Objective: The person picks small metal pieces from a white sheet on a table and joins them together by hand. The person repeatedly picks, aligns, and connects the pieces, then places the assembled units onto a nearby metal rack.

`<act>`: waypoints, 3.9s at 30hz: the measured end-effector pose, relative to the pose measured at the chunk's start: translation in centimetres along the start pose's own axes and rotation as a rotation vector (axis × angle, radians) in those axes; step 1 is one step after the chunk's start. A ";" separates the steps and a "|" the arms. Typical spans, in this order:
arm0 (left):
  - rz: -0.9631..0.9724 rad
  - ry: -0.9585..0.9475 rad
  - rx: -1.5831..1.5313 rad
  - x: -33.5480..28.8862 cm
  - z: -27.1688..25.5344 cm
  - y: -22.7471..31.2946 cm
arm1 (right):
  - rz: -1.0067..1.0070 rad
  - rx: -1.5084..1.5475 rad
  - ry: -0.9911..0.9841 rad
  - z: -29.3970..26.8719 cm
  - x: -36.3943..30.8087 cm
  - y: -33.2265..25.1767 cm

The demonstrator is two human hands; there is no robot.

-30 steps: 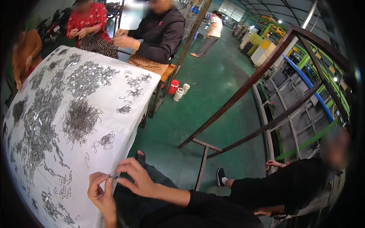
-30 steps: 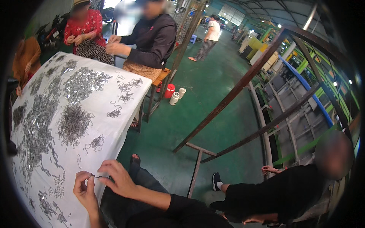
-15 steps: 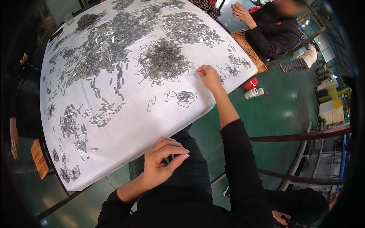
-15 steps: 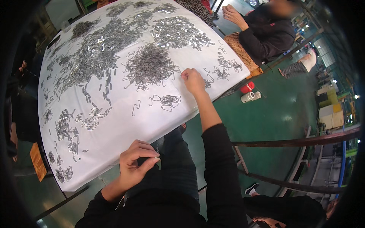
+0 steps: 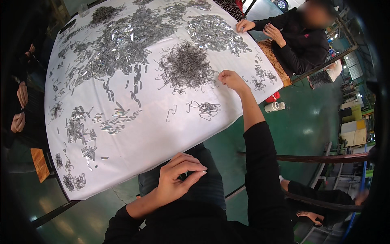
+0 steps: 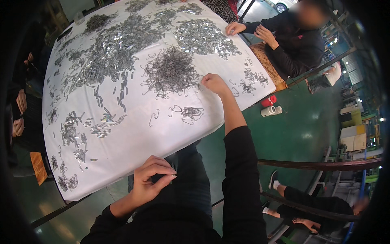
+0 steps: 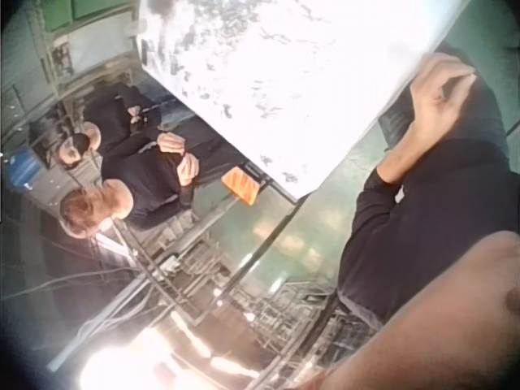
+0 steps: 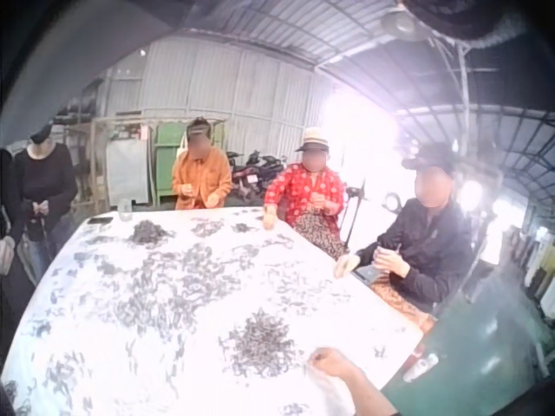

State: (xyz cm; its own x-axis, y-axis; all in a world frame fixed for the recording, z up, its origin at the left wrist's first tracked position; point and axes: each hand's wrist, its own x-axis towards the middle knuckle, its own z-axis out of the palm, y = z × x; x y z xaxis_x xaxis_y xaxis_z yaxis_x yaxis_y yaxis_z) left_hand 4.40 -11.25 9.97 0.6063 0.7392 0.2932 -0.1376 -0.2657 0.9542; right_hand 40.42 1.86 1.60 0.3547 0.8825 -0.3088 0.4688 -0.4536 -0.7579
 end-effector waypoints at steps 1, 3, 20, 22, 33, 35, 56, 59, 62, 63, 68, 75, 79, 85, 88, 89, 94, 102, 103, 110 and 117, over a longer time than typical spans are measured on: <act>0.002 0.000 -0.007 0.0 0.1 -0.1 | -0.019 0.004 0.032 0.0 -0.1 0.4; 0.006 -0.004 -0.013 -0.1 0.2 -0.2 | -0.038 0.010 0.095 0.2 -0.3 1.1; -0.013 -0.024 0.005 -0.5 0.5 0.0 | -0.192 -0.467 0.038 1.1 0.2 -1.1; -0.033 -0.032 0.003 -0.7 0.5 -0.2 | -0.194 -0.496 0.027 2.3 -0.3 -0.6; -0.080 0.020 -0.091 -1.1 1.6 -0.5 | -0.427 0.128 0.174 6.5 -8.2 -2.8; -0.079 0.007 -0.103 -1.2 1.5 -1.1 | -0.343 0.504 0.015 6.7 -12.7 -3.1; -0.134 0.071 -0.078 -1.7 2.6 -2.3 | -0.084 0.054 0.232 4.9 -10.2 -6.3; -0.112 0.021 -0.034 -1.8 2.2 -2.4 | -0.285 0.429 0.160 5.5 -15.5 -6.0; -0.120 0.001 -0.025 -2.2 2.0 -2.5 | -0.312 0.567 0.141 6.3 -20.6 -5.9; -0.120 0.004 -0.020 -2.3 2.0 -2.5 | -0.314 0.609 0.125 6.7 -22.1 -5.9; -0.158 0.013 -0.048 -2.5 2.3 -2.0 | -0.259 0.788 0.074 8.1 -27.5 -6.1; -0.059 0.086 0.008 -2.8 2.8 -1.3 | -0.280 0.897 0.134 9.0 -30.6 -6.0; -0.024 0.136 0.053 -2.9 2.9 -1.5 | -0.192 1.008 0.127 9.3 -31.1 -5.8; -0.012 0.169 -0.023 -2.8 3.1 -1.5 | -0.215 1.007 0.136 10.0 -31.4 -5.9; 0.003 0.175 -0.008 -2.8 3.2 -1.7 | -0.219 0.966 0.168 10.2 -31.6 -6.2; 0.010 0.177 0.000 -2.7 3.2 -1.7 | -0.226 0.948 0.183 10.3 -31.6 -6.3; 0.095 0.202 0.093 -2.6 3.6 -1.5 | -0.353 0.830 0.402 11.8 -31.5 -6.8; 0.069 0.404 0.667 1.1 -5.9 -7.3 | -0.483 0.699 0.543 12.9 -31.7 -6.0; 0.005 0.457 0.770 2.0 -7.8 -8.5 | -0.472 0.705 0.543 12.9 -31.8 -5.8; 0.157 0.193 1.364 4.7 -12.1 -13.1 | -0.456 0.624 0.550 13.4 -32.0 -5.5; 0.066 -0.068 1.780 6.7 -11.5 -12.9 | -0.511 0.472 0.575 14.1 -32.0 -5.5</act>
State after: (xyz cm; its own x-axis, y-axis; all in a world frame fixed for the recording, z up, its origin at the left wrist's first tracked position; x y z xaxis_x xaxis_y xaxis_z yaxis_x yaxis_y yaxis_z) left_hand 1.20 4.23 0.28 0.6695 0.6888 0.2780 0.7424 -0.6083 -0.2808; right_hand 15.09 -22.15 7.61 0.6036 0.7068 0.3691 0.3440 0.1868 -0.9202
